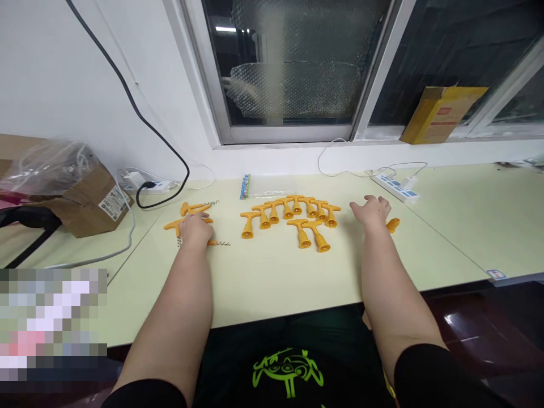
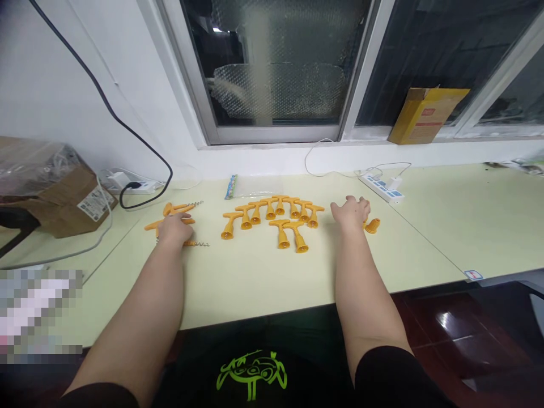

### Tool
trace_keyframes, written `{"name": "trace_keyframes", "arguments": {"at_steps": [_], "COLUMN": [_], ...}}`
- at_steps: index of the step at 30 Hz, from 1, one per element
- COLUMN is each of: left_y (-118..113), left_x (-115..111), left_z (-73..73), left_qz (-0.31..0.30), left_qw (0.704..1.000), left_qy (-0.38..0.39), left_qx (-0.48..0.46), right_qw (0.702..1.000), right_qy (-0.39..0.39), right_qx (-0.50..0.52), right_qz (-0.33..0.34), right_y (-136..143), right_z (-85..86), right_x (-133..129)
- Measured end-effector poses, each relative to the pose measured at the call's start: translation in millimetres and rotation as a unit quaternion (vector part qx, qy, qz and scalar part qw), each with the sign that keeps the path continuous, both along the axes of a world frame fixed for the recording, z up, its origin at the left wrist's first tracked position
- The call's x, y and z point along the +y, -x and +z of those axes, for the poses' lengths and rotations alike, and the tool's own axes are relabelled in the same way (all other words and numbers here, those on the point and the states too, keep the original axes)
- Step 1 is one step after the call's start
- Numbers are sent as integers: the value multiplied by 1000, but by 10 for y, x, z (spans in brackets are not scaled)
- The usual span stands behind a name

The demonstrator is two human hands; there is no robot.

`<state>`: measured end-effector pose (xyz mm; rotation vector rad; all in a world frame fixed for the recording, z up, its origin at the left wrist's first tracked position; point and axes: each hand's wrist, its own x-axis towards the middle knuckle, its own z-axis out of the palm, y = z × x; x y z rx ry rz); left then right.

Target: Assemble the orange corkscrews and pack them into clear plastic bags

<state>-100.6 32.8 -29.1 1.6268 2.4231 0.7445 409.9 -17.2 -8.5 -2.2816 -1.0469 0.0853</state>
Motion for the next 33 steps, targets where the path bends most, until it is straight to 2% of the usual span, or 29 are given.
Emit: {"name": "trace_keyframes", "arguments": {"at_steps": [9,13,18,23,27,33], "left_y": [-28,-17,-103,-227,-287,-338], "left_x": [-78,-74,-123,-182,-185,-127], "left_z": [77,59,132,239,247,210], "left_qz": [22,7,-34,-88,-85,-69], "left_qw": [997,995,990,963,943,877], "left_qy": [-29,-65,-132,-240,-286,-378], "left_qx": [-74,-70,-45,-78,-147,-289], "right_qw": [997,993,991,984,987,992], "right_qy": [76,110,86,133,120,93], "right_qx": [-18,-35,-102,-112,-106,-84], "right_qz": [26,29,26,37,33,35], "right_y": [-156,-175,-176,-143,-137,-148], "right_z": [-92,-88,-97,-99,-99,-116], "right_x": [149,152,130,183,203,200]}}
